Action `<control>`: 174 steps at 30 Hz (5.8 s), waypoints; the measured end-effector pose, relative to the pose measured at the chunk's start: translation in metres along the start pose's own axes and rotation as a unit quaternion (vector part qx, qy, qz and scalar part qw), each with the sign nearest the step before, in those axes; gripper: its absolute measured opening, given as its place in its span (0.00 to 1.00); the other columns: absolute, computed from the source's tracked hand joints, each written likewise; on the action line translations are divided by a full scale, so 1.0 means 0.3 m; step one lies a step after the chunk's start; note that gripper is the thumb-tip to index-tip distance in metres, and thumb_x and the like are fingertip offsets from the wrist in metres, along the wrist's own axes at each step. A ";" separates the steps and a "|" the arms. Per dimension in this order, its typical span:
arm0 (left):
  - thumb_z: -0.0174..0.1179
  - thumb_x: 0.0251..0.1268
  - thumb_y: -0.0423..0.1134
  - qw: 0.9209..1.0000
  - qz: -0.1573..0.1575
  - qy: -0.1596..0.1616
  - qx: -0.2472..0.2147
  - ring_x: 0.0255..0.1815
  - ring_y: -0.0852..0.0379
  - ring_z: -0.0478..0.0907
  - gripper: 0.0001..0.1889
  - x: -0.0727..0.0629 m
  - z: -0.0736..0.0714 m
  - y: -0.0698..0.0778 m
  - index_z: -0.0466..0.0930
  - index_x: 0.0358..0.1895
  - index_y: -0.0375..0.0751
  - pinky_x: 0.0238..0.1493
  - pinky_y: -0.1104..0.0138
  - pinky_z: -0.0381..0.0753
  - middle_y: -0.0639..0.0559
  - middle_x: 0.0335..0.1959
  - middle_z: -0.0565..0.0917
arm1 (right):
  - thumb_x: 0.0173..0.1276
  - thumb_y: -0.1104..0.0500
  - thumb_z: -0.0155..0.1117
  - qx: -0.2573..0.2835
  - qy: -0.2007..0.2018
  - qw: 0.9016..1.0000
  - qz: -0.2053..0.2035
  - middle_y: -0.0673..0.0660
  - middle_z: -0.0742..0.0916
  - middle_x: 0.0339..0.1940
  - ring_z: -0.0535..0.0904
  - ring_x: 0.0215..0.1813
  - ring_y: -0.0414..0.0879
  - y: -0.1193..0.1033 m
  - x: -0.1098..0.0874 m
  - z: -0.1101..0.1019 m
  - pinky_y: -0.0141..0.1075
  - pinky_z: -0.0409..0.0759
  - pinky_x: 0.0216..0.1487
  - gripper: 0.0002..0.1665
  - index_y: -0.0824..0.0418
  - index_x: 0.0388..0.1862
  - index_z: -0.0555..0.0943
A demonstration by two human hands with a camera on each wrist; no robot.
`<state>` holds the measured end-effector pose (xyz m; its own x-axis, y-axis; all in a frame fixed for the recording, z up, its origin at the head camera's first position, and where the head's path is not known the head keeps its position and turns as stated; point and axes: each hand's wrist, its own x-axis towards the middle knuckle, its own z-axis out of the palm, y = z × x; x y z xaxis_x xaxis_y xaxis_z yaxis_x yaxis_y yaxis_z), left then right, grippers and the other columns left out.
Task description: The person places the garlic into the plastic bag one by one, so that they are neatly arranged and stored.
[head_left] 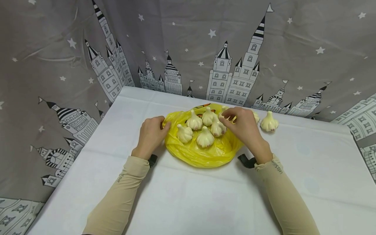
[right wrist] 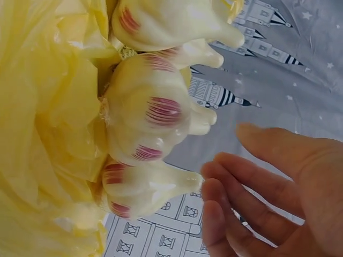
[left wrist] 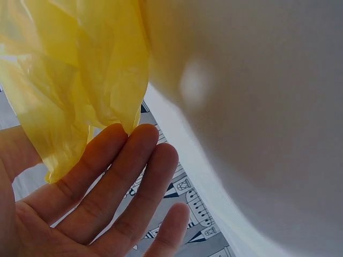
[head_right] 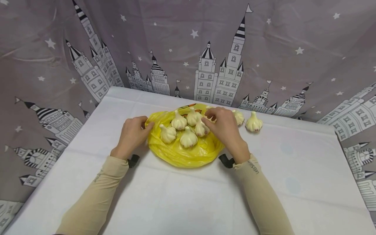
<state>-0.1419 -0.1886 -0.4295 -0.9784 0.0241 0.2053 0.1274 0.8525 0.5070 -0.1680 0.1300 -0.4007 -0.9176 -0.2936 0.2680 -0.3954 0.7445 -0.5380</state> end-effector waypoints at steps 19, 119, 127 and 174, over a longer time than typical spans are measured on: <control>0.63 0.74 0.40 1.000 -0.003 0.001 0.000 0.20 0.51 0.65 0.19 0.000 0.001 -0.003 0.71 0.22 0.41 0.25 0.62 0.62 0.49 0.16 0.68 | 0.62 0.52 0.82 -0.039 -0.120 0.992 0.031 0.60 0.92 0.42 0.87 0.44 0.56 0.023 -0.012 0.000 0.49 0.83 0.49 0.21 0.64 0.48 0.89; 0.63 0.75 0.40 1.000 0.001 0.000 -0.002 0.20 0.52 0.64 0.20 -0.003 -0.002 -0.003 0.71 0.22 0.41 0.25 0.62 0.61 0.49 0.16 0.66 | 0.63 0.50 0.78 -0.049 0.030 0.989 0.133 0.70 0.90 0.50 0.88 0.48 0.66 0.444 -0.196 -0.249 0.36 0.74 0.43 0.31 0.67 0.58 0.83; 0.63 0.73 0.39 1.000 0.010 0.007 -0.001 0.19 0.51 0.64 0.20 -0.005 -0.004 0.004 0.69 0.20 0.42 0.25 0.62 0.61 0.50 0.16 0.66 | 0.60 0.53 0.80 -0.026 0.097 0.989 0.109 0.66 0.91 0.47 0.82 0.38 0.28 0.328 -0.198 -0.269 0.14 0.73 0.40 0.27 0.63 0.55 0.85; 0.63 0.73 0.40 1.000 0.000 0.002 0.003 0.21 0.50 0.66 0.19 -0.006 -0.007 0.006 0.72 0.22 0.41 0.26 0.62 0.63 0.49 0.17 0.69 | 0.65 0.47 0.80 0.015 -0.032 0.998 0.055 0.66 0.89 0.55 0.88 0.54 0.65 0.176 -0.166 -0.035 0.57 0.86 0.55 0.32 0.66 0.59 0.82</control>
<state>-0.1395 -0.1882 -0.4273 -0.9779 0.0223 0.2079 0.1261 0.8560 0.5013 -0.1426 0.1902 -0.4342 -0.9558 -0.2499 0.1552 -0.2927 0.7557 -0.5858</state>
